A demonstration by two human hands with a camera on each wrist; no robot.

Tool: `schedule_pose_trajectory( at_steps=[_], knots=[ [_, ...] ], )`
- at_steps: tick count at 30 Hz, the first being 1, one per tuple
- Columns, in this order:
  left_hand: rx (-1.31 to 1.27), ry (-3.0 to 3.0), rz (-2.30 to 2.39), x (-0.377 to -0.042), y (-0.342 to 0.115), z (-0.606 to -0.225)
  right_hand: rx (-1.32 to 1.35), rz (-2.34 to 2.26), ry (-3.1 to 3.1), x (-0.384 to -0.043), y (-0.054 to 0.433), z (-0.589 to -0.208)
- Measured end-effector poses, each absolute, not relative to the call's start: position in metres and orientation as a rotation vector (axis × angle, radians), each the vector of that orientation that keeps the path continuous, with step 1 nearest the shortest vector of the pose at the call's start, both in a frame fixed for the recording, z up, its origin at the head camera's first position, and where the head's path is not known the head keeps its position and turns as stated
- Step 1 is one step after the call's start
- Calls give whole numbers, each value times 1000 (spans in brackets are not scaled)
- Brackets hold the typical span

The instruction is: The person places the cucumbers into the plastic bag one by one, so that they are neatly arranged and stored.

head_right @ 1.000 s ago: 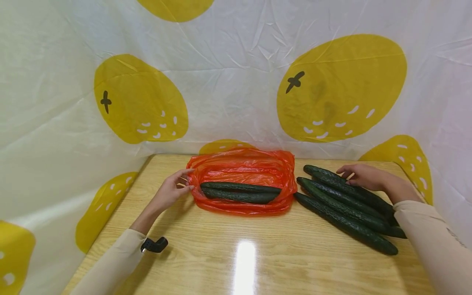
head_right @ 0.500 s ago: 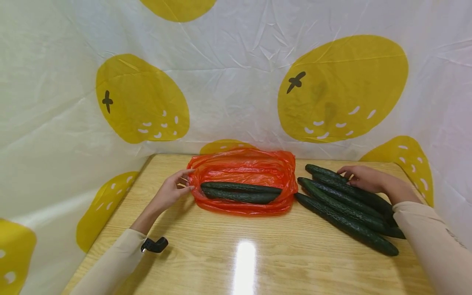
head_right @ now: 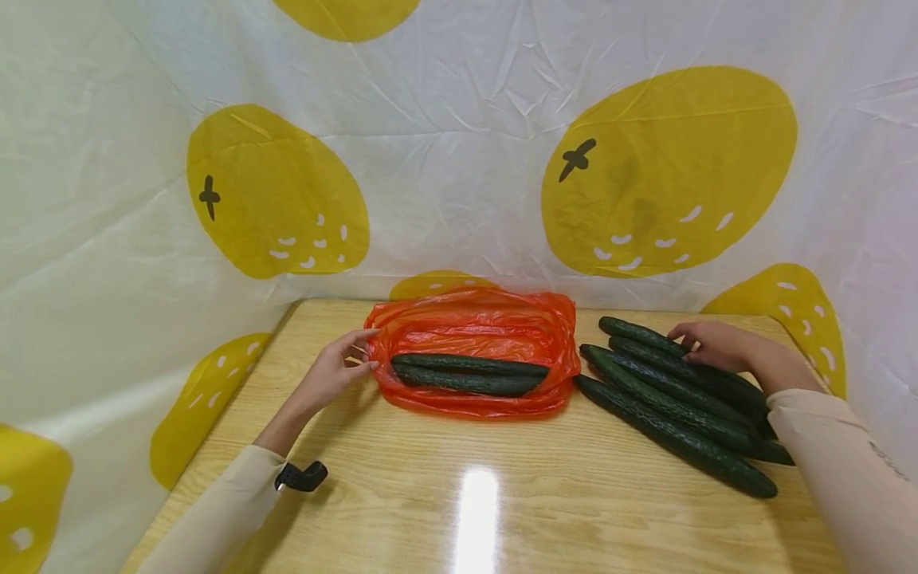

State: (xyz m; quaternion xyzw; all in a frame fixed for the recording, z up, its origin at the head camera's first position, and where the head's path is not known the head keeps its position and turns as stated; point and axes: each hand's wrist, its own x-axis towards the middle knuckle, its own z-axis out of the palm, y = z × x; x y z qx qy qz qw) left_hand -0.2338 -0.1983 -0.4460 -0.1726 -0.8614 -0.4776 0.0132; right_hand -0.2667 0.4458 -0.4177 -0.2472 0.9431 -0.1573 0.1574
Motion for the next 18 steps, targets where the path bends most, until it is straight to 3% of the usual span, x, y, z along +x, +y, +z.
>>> schedule_pose_trajectory(
  at_steps=[18],
  knots=[
    [-537,-2701,-1477,-233,-199,-446,-660,-461,2675,-264,454,-409]
  ],
)
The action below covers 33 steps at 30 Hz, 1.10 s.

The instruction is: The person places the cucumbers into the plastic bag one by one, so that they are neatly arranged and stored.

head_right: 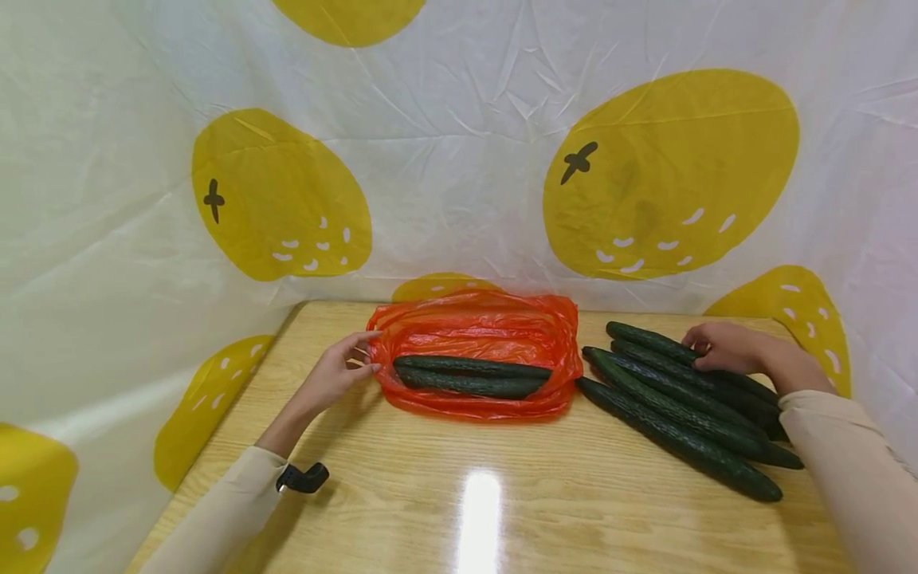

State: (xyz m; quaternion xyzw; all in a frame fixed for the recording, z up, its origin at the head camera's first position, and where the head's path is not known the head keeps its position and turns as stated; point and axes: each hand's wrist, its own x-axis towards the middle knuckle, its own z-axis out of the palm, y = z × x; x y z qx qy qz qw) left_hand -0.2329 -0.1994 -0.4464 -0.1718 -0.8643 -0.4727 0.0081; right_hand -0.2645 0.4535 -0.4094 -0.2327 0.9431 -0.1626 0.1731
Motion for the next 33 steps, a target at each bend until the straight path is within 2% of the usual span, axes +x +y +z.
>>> schedule_pose_trajectory(
  at_steps=[3,10,33],
  knots=[
    [-542,-2693,-1494,-230,-198,-443,-658,-498,2659,-265,455,-410],
    [-569,-2710,-1525,-208,-186,-408,-640,-580,2684,-257,456,-407],
    [-565,-2709,-1526,-210,-186,-406,-650,-577,2792,-254,452,-392]
  ],
)
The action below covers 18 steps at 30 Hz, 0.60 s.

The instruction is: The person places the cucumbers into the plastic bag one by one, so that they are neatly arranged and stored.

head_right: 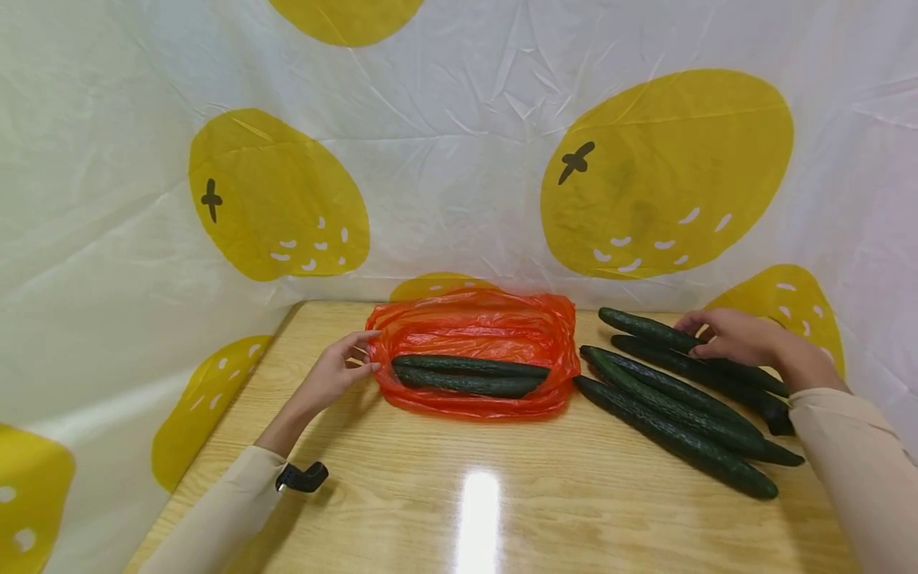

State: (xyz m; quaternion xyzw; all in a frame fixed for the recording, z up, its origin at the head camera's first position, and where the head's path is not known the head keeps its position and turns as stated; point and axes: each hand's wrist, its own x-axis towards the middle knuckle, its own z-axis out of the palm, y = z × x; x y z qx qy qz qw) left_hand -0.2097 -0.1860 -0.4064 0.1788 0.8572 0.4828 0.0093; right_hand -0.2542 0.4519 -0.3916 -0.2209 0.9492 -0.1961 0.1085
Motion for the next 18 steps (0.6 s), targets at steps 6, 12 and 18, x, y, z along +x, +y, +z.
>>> schedule_pose_trajectory(
  at_steps=[6,12,18],
  knots=[
    [549,2675,1512,-209,-186,-405,-674,-619,2820,-252,448,-386],
    [557,2681,1499,-209,-186,-405,-729,-610,2860,-249,436,-374],
    [560,2673,1507,-210,-185,-405,-807,-635,2857,-244,421,-364]
  ],
)
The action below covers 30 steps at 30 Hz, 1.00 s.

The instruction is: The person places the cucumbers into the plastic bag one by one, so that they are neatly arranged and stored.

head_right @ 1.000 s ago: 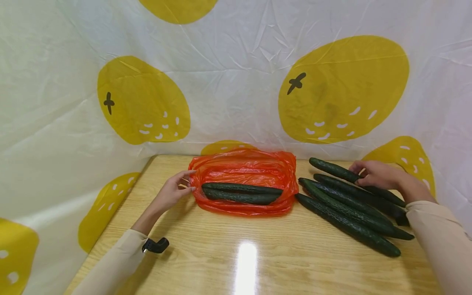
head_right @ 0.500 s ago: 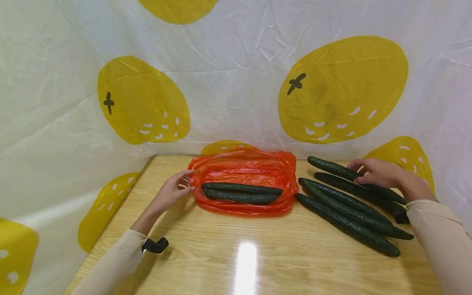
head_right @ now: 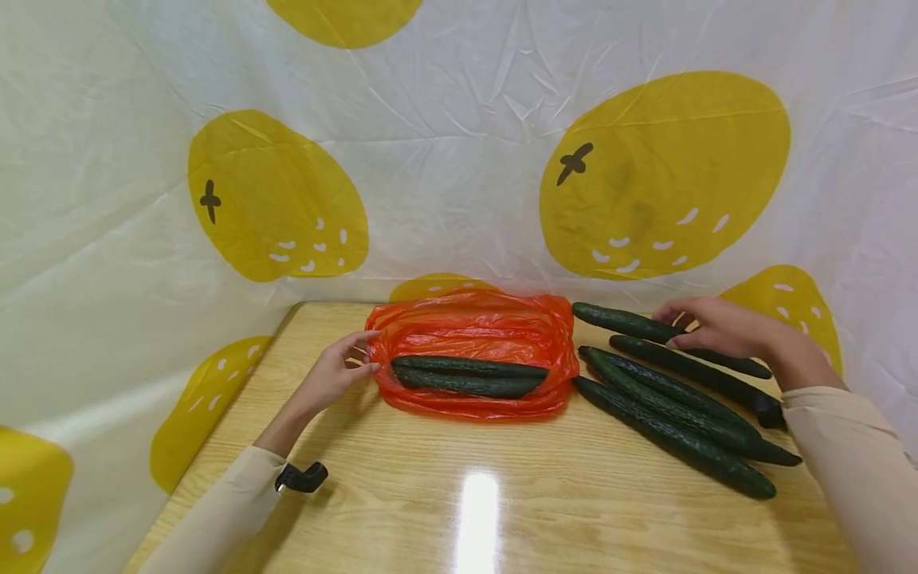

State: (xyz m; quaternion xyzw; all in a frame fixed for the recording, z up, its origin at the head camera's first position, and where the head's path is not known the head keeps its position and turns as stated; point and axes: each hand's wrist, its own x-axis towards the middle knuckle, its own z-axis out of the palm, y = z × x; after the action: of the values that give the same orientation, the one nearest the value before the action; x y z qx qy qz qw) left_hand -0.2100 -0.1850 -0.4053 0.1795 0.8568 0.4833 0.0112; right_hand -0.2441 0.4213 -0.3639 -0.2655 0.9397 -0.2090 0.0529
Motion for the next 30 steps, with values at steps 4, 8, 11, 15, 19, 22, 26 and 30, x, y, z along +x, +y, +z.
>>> schedule_pose_trajectory(
  at_steps=[4,8,11,15,19,22,26,30],
  knots=[
    [558,2678,1510,-210,-185,-405,-834,-670,2834,-242,411,-358],
    [558,2684,1500,-210,-185,-405,-854,-650,2827,-242,401,-353],
    [555,2687,1495,-210,-185,-405,-873,-644,2814,-244,392,-349],
    [555,2693,1490,-209,-185,-404,-892,-665,2789,-246,378,-341],
    [544,2705,1486,-219,-190,-420,-919,-680,2763,-247,363,-332],
    [537,2716,1493,-230,-195,-436,-949,-687,2745,-248,352,-328],
    [545,2719,1510,-234,-196,-440,-985,-668,2752,-249,339,-324],
    [559,2721,1511,-234,-196,-441,-1009,-636,2762,-251,326,-322]
  ],
)
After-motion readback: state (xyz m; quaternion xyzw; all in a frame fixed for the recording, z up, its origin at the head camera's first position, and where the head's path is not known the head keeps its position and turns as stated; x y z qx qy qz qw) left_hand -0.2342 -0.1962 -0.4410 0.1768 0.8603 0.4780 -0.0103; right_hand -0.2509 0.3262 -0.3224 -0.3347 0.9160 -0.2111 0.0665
